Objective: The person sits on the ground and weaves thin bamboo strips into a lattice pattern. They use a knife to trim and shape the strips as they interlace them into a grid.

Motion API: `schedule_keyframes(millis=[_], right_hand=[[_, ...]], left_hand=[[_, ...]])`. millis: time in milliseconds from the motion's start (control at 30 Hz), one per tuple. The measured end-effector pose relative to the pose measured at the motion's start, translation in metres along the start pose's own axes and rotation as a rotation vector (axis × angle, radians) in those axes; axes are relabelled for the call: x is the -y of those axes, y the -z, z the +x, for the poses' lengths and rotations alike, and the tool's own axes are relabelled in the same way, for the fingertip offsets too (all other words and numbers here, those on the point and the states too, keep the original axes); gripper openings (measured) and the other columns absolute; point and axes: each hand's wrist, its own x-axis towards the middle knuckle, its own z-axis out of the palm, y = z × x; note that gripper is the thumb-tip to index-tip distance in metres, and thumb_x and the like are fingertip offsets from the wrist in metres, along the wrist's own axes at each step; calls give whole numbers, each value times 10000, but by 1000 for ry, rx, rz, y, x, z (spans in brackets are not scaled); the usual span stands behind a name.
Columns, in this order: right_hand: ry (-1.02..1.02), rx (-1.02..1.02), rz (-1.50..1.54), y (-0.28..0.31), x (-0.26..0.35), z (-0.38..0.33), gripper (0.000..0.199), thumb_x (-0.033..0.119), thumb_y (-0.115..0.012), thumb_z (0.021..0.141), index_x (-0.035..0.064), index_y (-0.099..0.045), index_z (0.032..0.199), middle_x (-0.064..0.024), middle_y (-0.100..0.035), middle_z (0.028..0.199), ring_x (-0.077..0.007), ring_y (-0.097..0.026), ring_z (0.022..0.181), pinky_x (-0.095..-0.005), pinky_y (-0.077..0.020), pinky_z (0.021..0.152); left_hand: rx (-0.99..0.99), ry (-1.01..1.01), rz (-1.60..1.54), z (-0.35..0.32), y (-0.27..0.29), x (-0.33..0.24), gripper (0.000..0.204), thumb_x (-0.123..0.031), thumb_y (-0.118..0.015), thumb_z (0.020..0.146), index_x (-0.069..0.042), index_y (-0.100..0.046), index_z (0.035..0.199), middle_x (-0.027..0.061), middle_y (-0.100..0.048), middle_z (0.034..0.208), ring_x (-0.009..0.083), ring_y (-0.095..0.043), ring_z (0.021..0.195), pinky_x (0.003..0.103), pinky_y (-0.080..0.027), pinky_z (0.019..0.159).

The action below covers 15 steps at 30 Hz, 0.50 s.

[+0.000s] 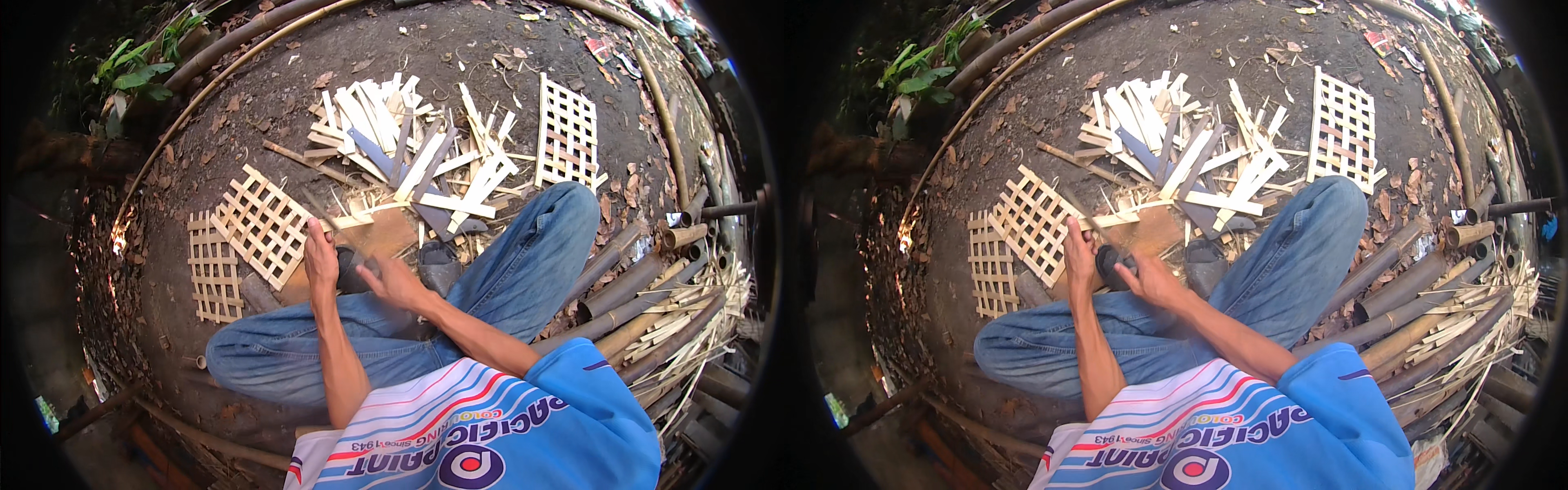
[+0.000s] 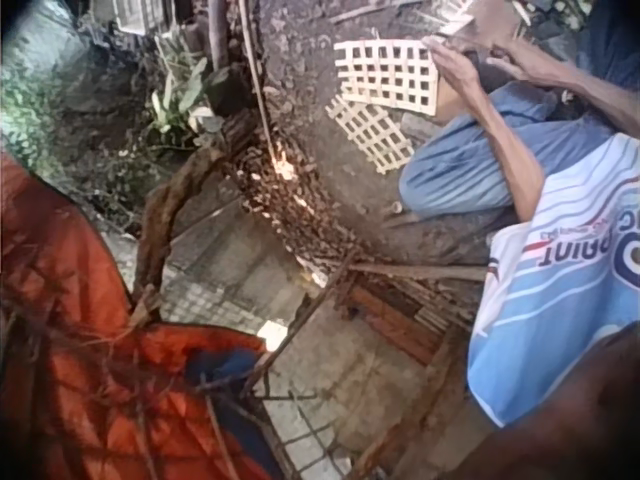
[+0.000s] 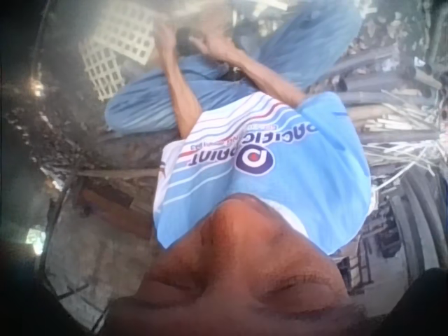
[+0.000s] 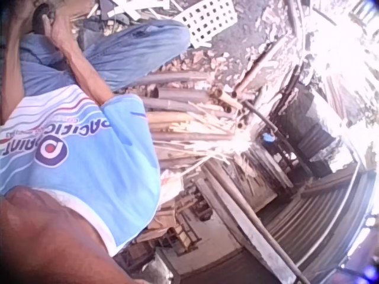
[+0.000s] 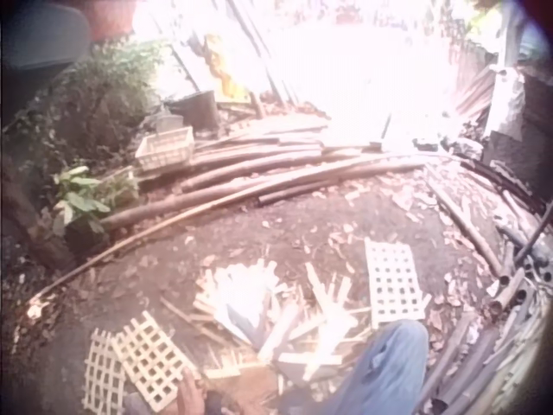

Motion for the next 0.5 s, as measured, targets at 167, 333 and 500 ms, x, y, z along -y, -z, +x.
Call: schedule_keyframes(millis=[167, 333, 500], right_hand=[[-34, -33, -3, -8, -21, 7, 491, 410, -606, 951, -73, -608, 1041, -389, -629, 913, -522, -628, 927, -549, -498, 784], [-121, -120, -168, -15, -46, 16, 511, 438, -582, 960, -62, -574, 1062, -375, -632, 869, -558, -619, 857, -581, -496, 782], [49, -49, -130, -13, -20, -2, 492, 422, -595, 951, -66, -589, 1017, -357, -653, 869, -529, -638, 877, -556, -506, 780]], left_hand=[[27, 13, 9, 13, 8, 9, 683, -614, -232, 1033, -38, -545, 842, 34, -444, 635, 157, -437, 557, 326, -355, 540], [17, -34, 100, 14, 5, -3, 694, -601, -228, 1036, -1, -530, 862, 65, -469, 653, 210, -463, 586, 365, -372, 568], [-27, 13, 71, 7, 12, 12, 717, -617, -225, 1031, -1, -537, 835, 71, -498, 653, 213, -481, 583, 371, -382, 565]])
